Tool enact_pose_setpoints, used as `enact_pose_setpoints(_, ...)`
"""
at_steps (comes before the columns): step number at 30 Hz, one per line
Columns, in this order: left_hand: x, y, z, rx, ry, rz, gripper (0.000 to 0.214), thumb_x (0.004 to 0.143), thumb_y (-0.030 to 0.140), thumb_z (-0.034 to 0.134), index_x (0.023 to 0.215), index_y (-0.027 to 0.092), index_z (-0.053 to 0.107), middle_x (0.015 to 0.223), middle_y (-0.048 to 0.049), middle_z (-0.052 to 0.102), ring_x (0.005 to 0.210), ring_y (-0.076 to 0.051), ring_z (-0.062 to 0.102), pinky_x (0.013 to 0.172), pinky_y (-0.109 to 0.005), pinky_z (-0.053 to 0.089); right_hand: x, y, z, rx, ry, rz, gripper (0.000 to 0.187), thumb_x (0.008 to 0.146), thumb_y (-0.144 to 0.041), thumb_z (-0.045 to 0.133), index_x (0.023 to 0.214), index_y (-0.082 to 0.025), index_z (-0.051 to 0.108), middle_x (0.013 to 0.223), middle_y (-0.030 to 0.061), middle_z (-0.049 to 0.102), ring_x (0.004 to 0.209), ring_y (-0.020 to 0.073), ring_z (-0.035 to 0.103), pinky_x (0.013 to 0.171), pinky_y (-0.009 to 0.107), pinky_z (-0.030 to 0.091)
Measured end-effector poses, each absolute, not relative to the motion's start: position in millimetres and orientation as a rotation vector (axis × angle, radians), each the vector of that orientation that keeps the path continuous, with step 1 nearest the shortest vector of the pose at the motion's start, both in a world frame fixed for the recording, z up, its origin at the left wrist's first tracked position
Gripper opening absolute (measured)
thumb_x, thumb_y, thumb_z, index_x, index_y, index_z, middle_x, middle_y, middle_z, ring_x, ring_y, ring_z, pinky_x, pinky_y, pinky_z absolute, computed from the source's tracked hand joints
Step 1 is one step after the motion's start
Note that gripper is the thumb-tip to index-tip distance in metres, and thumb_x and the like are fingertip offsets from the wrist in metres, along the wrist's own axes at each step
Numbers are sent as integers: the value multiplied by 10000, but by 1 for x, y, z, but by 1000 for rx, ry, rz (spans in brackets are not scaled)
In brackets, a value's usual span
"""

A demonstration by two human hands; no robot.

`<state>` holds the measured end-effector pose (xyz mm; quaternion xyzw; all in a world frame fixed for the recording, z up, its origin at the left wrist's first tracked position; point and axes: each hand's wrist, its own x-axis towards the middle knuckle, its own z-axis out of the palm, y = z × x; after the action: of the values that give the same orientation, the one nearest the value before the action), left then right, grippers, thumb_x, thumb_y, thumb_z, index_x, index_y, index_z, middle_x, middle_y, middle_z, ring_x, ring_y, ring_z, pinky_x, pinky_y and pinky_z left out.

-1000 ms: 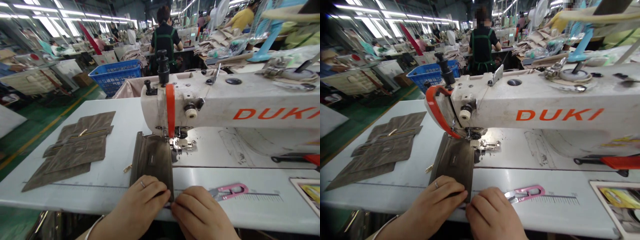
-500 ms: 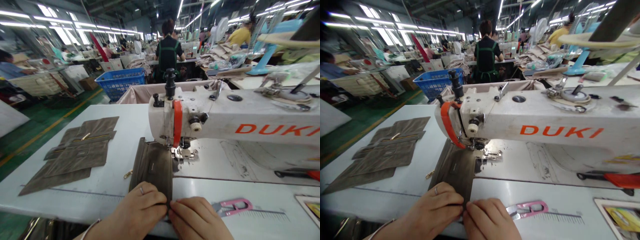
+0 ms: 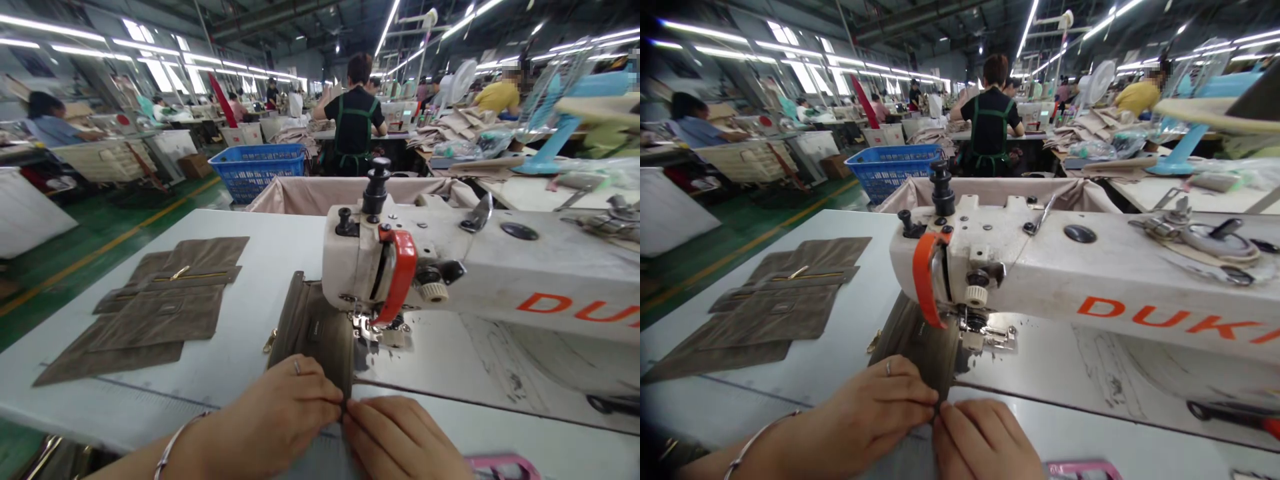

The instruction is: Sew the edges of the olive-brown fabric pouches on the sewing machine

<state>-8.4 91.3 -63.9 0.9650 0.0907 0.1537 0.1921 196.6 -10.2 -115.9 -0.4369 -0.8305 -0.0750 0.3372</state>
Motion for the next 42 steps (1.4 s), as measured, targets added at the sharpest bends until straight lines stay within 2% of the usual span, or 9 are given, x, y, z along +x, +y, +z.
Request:
enact_pose_setpoints(3,-7,100,-68,2724,234,420,219,965,77,468,1068,141,651,1093,-41,728,971,-168,644,943,-336,462,197,-1,-116,-1132,-2122,-224,238,989,-87,490,1066,-172,698,1008,25,745,876,182,656,816,323,529)
enact_pose_setpoints(8,-1,114,-73,2721,225,473,227,956,70,480,1080,140,656,1103,-37,731,1019,-151,642,984,-322,446,202,12,-112,-1118,-2118,-173,361,1053,-191,341,1079,-153,698,1010,54,732,861,197,640,749,342,543)
enact_pose_setpoints(13,2,129,-81,2745,207,555,229,951,88,503,1102,149,663,1108,-29,736,1043,-153,644,1015,-315,443,210,21,-97,-1229,-2231,-8,260,965,-135,468,1117,-147,678,1032,58,715,868,227,635,761,384,559)
enact_pose_setpoints(17,5,142,-87,2726,206,603,206,951,121,536,1091,178,677,1108,-2,740,1059,-148,648,1055,-308,427,212,30,-92,-1288,-2259,46,290,900,-88,523,1145,-163,660,1065,55,708,906,254,636,786,430,561)
enact_pose_setpoints(22,11,156,-82,2733,280,510,243,943,114,533,1116,190,686,1141,-13,732,1083,-171,640,1034,-326,460,217,40,-97,-1338,-2206,100,285,928,-105,497,1165,-158,646,1094,100,678,970,305,610,837,525,547)
enact_pose_setpoints(26,17,167,-76,2702,256,567,209,932,107,539,1026,188,707,1093,-22,743,1044,-161,657,1008,-292,481,219,44,-102,-1395,-2186,81,326,945,-137,496,1252,-162,601,1107,129,655,978,339,588,805,583,536)
enact_pose_setpoints(29,21,175,-75,2701,251,600,210,929,104,525,1000,178,709,1050,-23,753,1010,-172,672,1002,-308,487,218,46,-104,-1443,-2156,106,361,922,-133,509,1273,-163,584,1139,148,633,999,344,582,811,578,536)
enact_pose_setpoints(34,26,187,-78,2706,297,625,192,945,149,528,968,173,717,1039,-44,752,1027,-200,673,1020,-348,482,217,48,-105,-1445,-2121,114,287,926,-129,503,1178,-165,634,1106,143,637,984,329,583,820,544,534)
enact_pose_setpoints(42,26,192,-88,2718,380,566,198,954,191,540,1047,199,715,1109,-41,733,1135,-210,635,1069,-371,461,218,49,-104,-1427,-2085,171,282,906,-105,510,1146,-177,640,1099,129,635,990,323,564,833,536,525)
